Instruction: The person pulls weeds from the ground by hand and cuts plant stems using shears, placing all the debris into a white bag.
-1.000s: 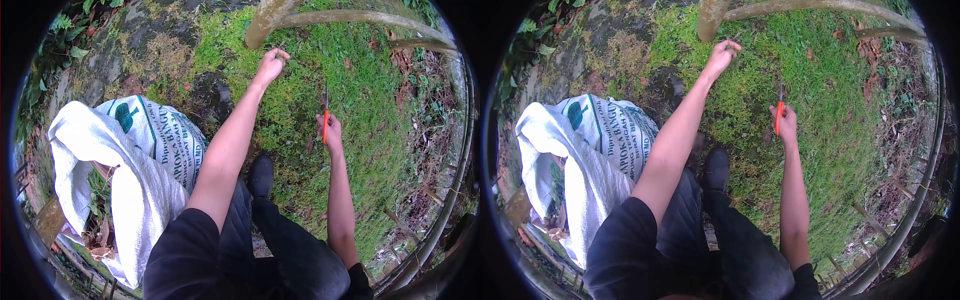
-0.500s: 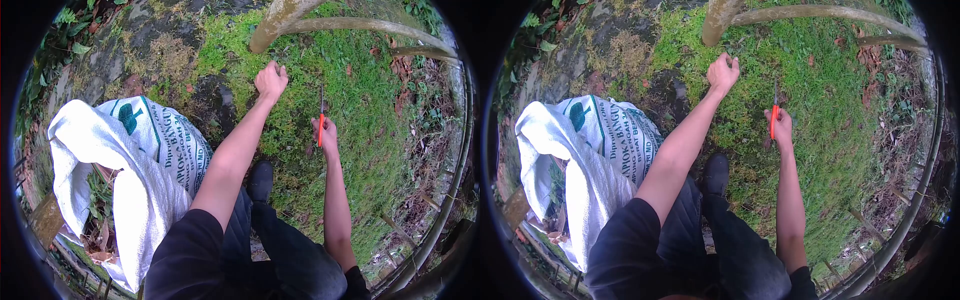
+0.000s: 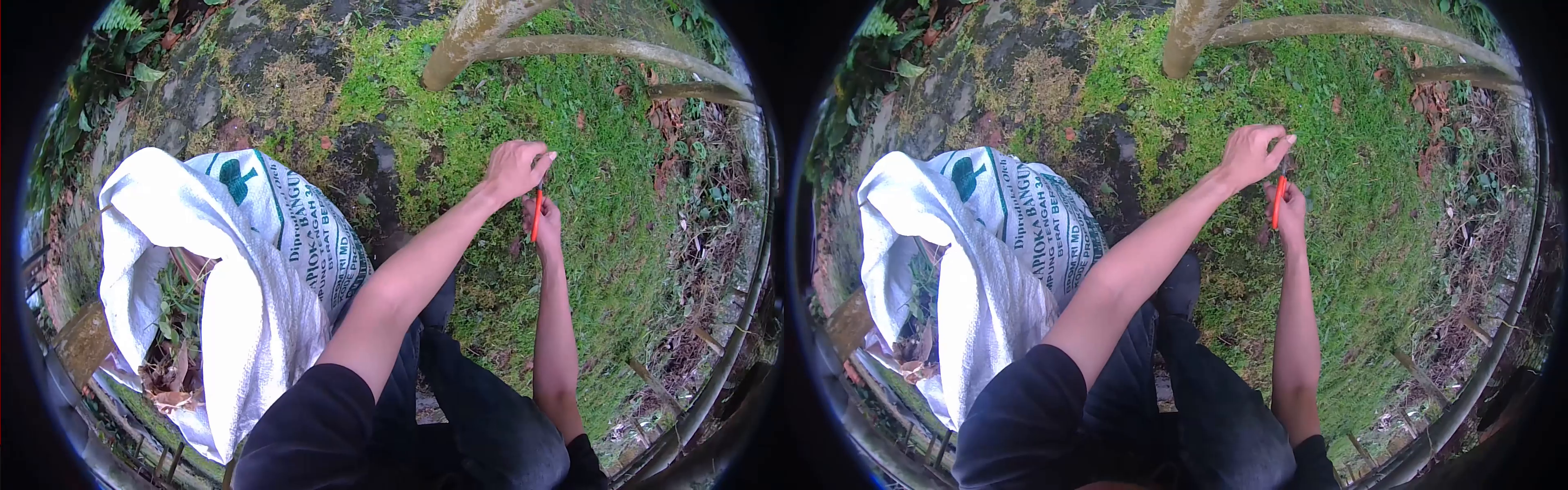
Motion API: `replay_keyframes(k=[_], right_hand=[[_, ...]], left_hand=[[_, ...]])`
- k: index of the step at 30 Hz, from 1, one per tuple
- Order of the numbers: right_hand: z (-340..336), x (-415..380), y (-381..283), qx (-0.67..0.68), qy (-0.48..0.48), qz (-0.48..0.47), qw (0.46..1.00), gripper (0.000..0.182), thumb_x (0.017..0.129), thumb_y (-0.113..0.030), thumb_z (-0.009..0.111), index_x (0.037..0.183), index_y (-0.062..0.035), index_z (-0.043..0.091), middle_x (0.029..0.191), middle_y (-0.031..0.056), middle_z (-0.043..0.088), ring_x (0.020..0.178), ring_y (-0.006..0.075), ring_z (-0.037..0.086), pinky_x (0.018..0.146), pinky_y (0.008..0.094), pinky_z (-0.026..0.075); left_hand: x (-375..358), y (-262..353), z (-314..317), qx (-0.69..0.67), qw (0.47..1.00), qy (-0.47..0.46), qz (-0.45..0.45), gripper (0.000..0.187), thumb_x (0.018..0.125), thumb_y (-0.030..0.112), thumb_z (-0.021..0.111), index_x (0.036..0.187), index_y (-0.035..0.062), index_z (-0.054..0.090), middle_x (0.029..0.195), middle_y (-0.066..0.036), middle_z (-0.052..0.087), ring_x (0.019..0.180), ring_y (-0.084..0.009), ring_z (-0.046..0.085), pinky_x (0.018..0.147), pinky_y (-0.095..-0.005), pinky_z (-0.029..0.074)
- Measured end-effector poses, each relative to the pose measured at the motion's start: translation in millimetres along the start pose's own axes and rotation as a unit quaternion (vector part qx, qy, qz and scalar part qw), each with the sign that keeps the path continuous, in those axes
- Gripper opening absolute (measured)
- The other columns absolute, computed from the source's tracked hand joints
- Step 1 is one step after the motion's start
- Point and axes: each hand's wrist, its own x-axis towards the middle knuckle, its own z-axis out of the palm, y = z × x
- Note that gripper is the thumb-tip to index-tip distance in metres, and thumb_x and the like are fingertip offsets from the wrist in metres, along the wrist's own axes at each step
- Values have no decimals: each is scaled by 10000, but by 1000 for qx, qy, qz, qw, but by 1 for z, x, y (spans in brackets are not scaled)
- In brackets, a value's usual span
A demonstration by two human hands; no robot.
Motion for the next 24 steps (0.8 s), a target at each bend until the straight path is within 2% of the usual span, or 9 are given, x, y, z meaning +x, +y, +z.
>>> replay_keyframes(k=[1,5,8,12,14,15,17,21,24], right_hand=[[0,-2,1,8,0,3,1000,287,911,-279,756,950,-54,582,685,-15,574,475,75,522,440,229,406],[17,-4,2,48,7,12,999,286,928,-290,748,913,-72,564,681,-14,568,476,69,519,431,222,402],[39,-8,-6,54,0,0,999,288,931,-289,747,890,-84,549,676,-22,556,490,66,524,435,219,404],[65,-7,-8,54,-42,-30,997,260,935,-269,741,903,-88,556,684,-27,559,510,61,527,451,214,391],[76,-9,-12,41,-44,-42,997,254,937,-265,738,909,-88,558,686,-30,560,511,59,521,463,218,390],[80,-11,-16,24,-39,-41,998,257,939,-268,734,915,-85,556,679,-33,557,521,60,520,481,229,400],[82,-9,-16,22,-49,-46,997,260,939,-271,733,920,-82,556,685,-30,559,532,63,526,488,233,402],[81,-20,-27,42,-41,-44,997,257,942,-267,732,916,-83,554,697,-20,570,546,71,537,498,235,406],[79,-19,-25,62,-38,-41,997,251,943,-256,733,910,-84,553,695,-18,574,547,73,541,501,233,409]], left_hand=[[-1,7,-4,-7,999,39,-35,319,954,326,641,827,36,684,693,-195,650,660,-374,652,603,-474,481],[-15,20,-36,-5,990,95,-100,318,970,316,617,829,38,682,626,-200,614,599,-403,620,578,-479,459],[-21,23,-69,25,975,72,-210,332,973,315,610,820,27,672,717,-219,665,666,-412,652,623,-508,481],[-28,4,-103,85,947,168,-260,315,998,302,564,882,25,659,736,-233,672,730,-458,660,679,-556,484],[-32,-16,-120,88,921,204,-320,303,1003,322,556,994,44,674,878,-233,710,890,-457,672,798,-540,500],[-34,-29,-128,98,910,208,-344,294,1003,315,558,1025,44,670,950,-224,716,936,-440,672,812,-530,499],[-43,-50,-138,112,902,196,-367,241,994,268,558,1007,56,672,1001,-193,725,976,-417,677,835,-509,509],[-51,-71,-122,94,910,203,-349,199,957,203,561,1004,41,666,959,-201,721,926,-416,683,817,-505,525],[-40,-70,-97,156,873,183,-425,201,921,203,587,985,33,674,963,-208,723,938,-397,694,825,-483,538]])
